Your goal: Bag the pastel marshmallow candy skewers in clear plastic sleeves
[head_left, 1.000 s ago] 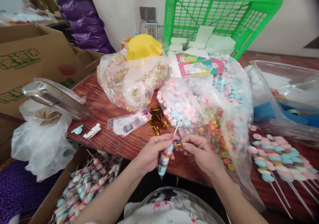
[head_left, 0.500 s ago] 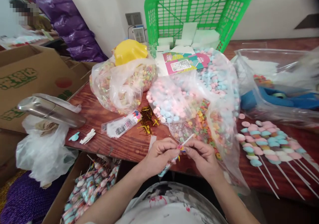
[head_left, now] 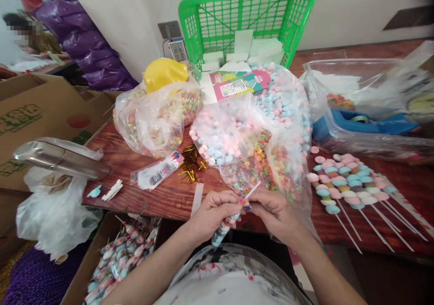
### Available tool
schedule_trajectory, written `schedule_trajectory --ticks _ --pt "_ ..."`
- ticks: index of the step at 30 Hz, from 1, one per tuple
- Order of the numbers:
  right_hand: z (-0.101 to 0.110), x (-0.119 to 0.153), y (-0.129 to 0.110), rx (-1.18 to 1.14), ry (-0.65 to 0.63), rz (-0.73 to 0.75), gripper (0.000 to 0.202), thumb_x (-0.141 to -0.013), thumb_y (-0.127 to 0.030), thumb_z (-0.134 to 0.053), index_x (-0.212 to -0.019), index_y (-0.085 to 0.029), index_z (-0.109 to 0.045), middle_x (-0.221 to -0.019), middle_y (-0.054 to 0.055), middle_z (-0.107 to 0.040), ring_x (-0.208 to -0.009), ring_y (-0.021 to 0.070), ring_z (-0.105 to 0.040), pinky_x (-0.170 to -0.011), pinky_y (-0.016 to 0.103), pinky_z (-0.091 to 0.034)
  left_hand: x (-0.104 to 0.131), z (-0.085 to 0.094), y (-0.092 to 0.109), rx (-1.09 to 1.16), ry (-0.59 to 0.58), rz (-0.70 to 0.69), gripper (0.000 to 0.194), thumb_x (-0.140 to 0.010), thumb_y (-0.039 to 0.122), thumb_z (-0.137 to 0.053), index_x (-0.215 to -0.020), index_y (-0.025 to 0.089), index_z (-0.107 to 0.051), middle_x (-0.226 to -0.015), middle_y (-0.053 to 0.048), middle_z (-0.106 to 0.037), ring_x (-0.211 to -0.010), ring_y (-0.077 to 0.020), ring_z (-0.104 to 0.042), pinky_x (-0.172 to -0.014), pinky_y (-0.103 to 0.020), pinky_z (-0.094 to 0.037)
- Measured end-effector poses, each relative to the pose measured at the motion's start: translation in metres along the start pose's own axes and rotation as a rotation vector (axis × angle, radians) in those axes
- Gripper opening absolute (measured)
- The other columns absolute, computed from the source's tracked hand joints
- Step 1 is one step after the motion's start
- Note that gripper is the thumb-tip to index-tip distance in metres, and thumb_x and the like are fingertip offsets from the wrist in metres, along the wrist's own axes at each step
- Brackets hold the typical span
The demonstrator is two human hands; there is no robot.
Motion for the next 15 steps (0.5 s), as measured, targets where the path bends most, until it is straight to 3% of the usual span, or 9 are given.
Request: schedule_trajectory --ticks 4,6,8,10,12,13,15 --pt "-0.007 0.004 0.007 -0.176 0.051 -0.188 0.014 -0.084 -0.027 -0.060 -0.076 -0.017 -0.067 -0.069 0.000 -0.064 -0.065 0.0126 -0.057 -0.062 0.022 -0.045 0.000 -0.002 -0.002 0.041 0.028 -0.009 0.025 -0.066 0.035 -0.076 -0.064 0.012 -0.070 -0.066 0.001 -0.054 -0.044 -0.0028 -0.045 -0.041 -0.017 -0.030" --pt "-0.010 0.009 0.011 -0.185 0.073 -0.214 0.018 -0.084 -0.029 -0.059 -0.072 -0.017 -0.063 -0.065 -0.001 -0.060 -0.061 0.0118 -0.054 -0.058 0.022 -0.044 -0.001 -0.001 -0.002 0.006 0.026 -0.047 0.024 -0.067 0.036 -0.076 -0.066 0.012 -0.071 -0.071 0.000 -0.053 -0.048 -0.0035 -0.045 -0.043 -0.018 -0.031" --pt "-0.010 0.016 0.011 -0.107 0.177 -0.196 0.021 -0.085 -0.029 -0.058 -0.067 -0.017 -0.059 -0.061 -0.002 -0.056 -0.057 0.0111 -0.051 -0.053 0.021 -0.041 -0.003 0.002 -0.002 -0.099 0.029 -0.120 0.025 -0.070 0.037 -0.074 -0.067 0.013 -0.072 -0.076 -0.001 -0.054 -0.055 -0.0056 -0.047 -0.048 -0.019 -0.034" --pt "-0.008 0.022 0.008 0.032 0.402 -0.127 0.017 -0.085 -0.024 -0.059 -0.070 -0.018 -0.060 -0.062 -0.002 -0.056 -0.057 0.0114 -0.051 -0.053 0.021 -0.041 -0.007 0.005 -0.004 -0.197 0.055 -0.173 0.026 -0.074 0.038 -0.071 -0.067 0.012 -0.072 -0.075 -0.002 -0.054 -0.059 -0.0074 -0.047 -0.052 -0.020 -0.036" --pt "-0.008 0.025 0.001 0.199 0.605 0.035 0.006 -0.084 -0.016 -0.061 -0.081 -0.019 -0.064 -0.070 -0.001 -0.060 -0.063 0.0132 -0.055 -0.060 0.024 -0.045 -0.012 0.008 -0.007 -0.232 0.073 -0.183 0.026 -0.076 0.036 -0.068 -0.066 0.013 -0.070 -0.070 -0.001 -0.053 -0.057 -0.0079 -0.045 -0.052 -0.021 -0.035" --pt "-0.010 0.025 -0.003 0.291 0.630 0.146 0.011 -0.083 -0.011 -0.061 -0.088 -0.020 -0.065 -0.075 0.000 -0.063 -0.067 0.0143 -0.057 -0.065 0.026 -0.047 -0.014 0.008 -0.008 -0.243 0.064 -0.190 0.025 -0.076 0.035 -0.067 -0.065 0.013 -0.070 -0.068 -0.001 -0.052 -0.056 -0.0084 -0.045 -0.053 -0.022 -0.035" --pt "-0.017 0.018 -0.009 0.473 0.543 0.357 0.026 -0.081 -0.003 -0.057 -0.099 -0.020 -0.065 -0.081 0.003 -0.065 -0.073 0.0168 -0.058 -0.071 0.031 -0.048 -0.018 0.006 -0.010 -0.271 0.033 -0.247 0.024 -0.078 0.031 -0.064 -0.062 0.014 -0.068 -0.065 -0.001 -0.053 -0.060 -0.0104 -0.047 -0.058 -0.023 -0.037"
Point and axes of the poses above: each hand's wrist, its own x-axis away from the middle knuckle, its own z-axis out of the back of the hand, y = z × x, the point moved 1 cm from there along -x, towards the middle knuckle
